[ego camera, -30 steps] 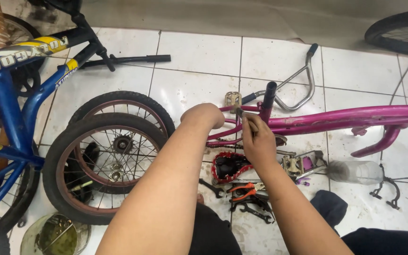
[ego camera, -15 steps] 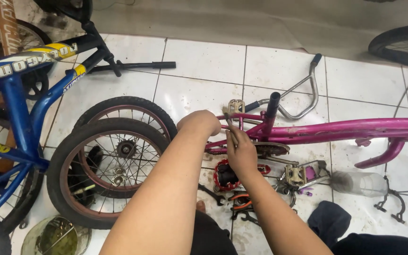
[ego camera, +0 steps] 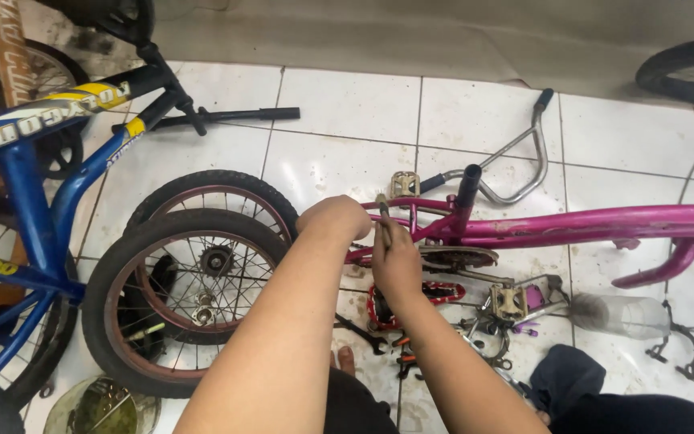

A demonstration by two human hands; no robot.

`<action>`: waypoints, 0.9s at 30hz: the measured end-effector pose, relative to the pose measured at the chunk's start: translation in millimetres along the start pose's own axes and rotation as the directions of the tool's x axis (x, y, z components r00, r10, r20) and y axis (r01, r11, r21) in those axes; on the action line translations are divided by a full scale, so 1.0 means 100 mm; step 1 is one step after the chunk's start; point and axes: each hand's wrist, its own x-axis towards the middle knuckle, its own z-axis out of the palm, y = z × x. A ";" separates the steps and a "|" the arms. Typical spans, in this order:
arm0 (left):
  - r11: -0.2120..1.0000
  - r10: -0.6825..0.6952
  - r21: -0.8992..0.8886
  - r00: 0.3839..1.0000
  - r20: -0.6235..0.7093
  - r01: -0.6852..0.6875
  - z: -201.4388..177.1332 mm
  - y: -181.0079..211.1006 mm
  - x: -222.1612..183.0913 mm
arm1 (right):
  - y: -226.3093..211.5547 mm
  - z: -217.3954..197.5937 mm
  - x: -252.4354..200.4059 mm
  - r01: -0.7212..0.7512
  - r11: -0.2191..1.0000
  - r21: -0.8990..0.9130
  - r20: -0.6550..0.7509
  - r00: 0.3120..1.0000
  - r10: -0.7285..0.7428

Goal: A person is cleaning and maintaining a pink bicycle frame using a cloth and tools while sitting on the floor.

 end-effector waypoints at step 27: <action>0.999 0.030 -0.043 0.999 -0.025 -0.031 0.08 -0.07 0.13 | 0.35 0.23 -0.01 -0.053 0.997 0.057 0.043 0.998 0.050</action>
